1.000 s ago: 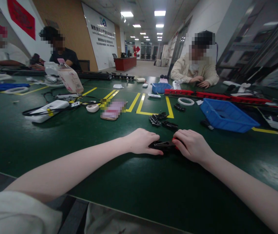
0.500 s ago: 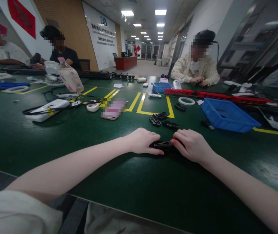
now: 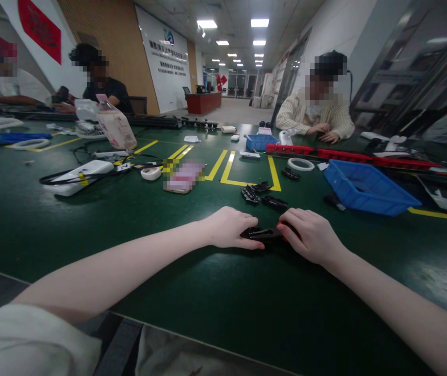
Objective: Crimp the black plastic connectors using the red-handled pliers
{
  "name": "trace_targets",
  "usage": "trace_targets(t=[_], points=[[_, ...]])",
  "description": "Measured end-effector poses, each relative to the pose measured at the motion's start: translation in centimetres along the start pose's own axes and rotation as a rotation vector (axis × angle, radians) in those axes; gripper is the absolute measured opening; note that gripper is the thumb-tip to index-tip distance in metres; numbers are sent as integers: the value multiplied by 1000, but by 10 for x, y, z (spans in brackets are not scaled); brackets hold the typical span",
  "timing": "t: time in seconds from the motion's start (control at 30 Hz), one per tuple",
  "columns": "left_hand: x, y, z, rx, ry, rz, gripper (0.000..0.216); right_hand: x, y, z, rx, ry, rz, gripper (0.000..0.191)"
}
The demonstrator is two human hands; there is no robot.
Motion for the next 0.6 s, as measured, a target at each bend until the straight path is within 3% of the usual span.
trace_targets(t=[0.6], points=[[-1, -2, -1, -3, -16, 16, 47, -1, 3, 4, 0, -18, 45, 38]])
Point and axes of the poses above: each hand's wrist, its own x-axis towards the middle knuckle, its own y-axis out of the back of the hand, z = x × y, the point moved 8 cm from there along x, towards the middle knuckle, and after that the axes turned 3 degrees about z, right-handed, at the moved point
